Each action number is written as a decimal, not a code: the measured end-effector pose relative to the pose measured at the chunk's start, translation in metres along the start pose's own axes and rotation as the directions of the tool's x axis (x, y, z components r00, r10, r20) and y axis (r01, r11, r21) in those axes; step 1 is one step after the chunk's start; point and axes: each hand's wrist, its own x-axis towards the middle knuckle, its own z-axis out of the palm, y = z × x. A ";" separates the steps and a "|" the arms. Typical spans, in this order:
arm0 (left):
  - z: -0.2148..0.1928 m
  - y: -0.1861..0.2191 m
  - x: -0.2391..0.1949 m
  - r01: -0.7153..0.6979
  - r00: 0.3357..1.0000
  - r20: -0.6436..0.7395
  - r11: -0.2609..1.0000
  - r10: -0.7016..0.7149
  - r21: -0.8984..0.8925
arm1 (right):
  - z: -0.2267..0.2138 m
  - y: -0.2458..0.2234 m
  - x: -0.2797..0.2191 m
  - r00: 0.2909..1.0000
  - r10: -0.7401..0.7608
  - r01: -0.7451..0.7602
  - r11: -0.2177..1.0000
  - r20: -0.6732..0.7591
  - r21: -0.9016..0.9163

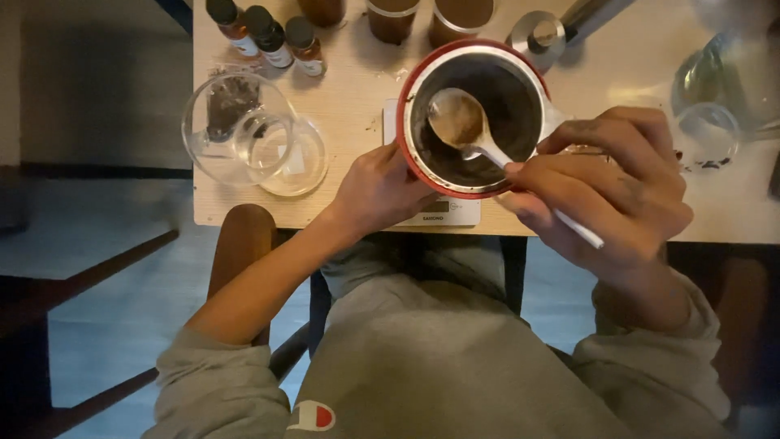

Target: The person stirs a dark liquid inside a red mug placed on a digital scale using a white spoon. The person holds the mug with the left hand and stirs continuously with the right hand throughout the video.

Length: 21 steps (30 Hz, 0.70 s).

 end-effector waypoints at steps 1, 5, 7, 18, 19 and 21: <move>0.001 0.000 0.000 -0.002 1.000 0.006 1.000 0.002 -0.001 | 0.000 -0.001 0.001 1.000 0.006 -0.006 1.000 -0.003 0.000; 0.004 -0.001 -0.003 0.013 1.000 0.016 1.000 -0.013 -0.022 | -0.003 0.002 -0.003 0.998 0.051 -0.050 0.998 0.028 -0.022; 0.004 -0.001 -0.003 0.032 0.999 0.011 0.999 -0.032 -0.033 | -0.004 0.004 -0.006 0.997 0.057 -0.055 0.998 0.054 -0.033; -0.005 -0.006 -0.003 0.031 0.996 0.087 0.990 -0.019 -0.138 | 0.001 0.037 -0.028 0.912 0.407 -0.392 0.834 0.046 0.389; -0.003 -0.006 -0.004 0.036 0.995 0.094 0.990 -0.023 -0.135 | 0.002 0.038 -0.029 0.911 0.410 -0.393 0.829 0.045 0.397; 0.001 -0.004 -0.007 0.132 0.990 0.071 0.985 -0.124 -0.115 | 0.003 0.038 -0.031 0.839 0.527 -0.525 0.718 0.135 0.457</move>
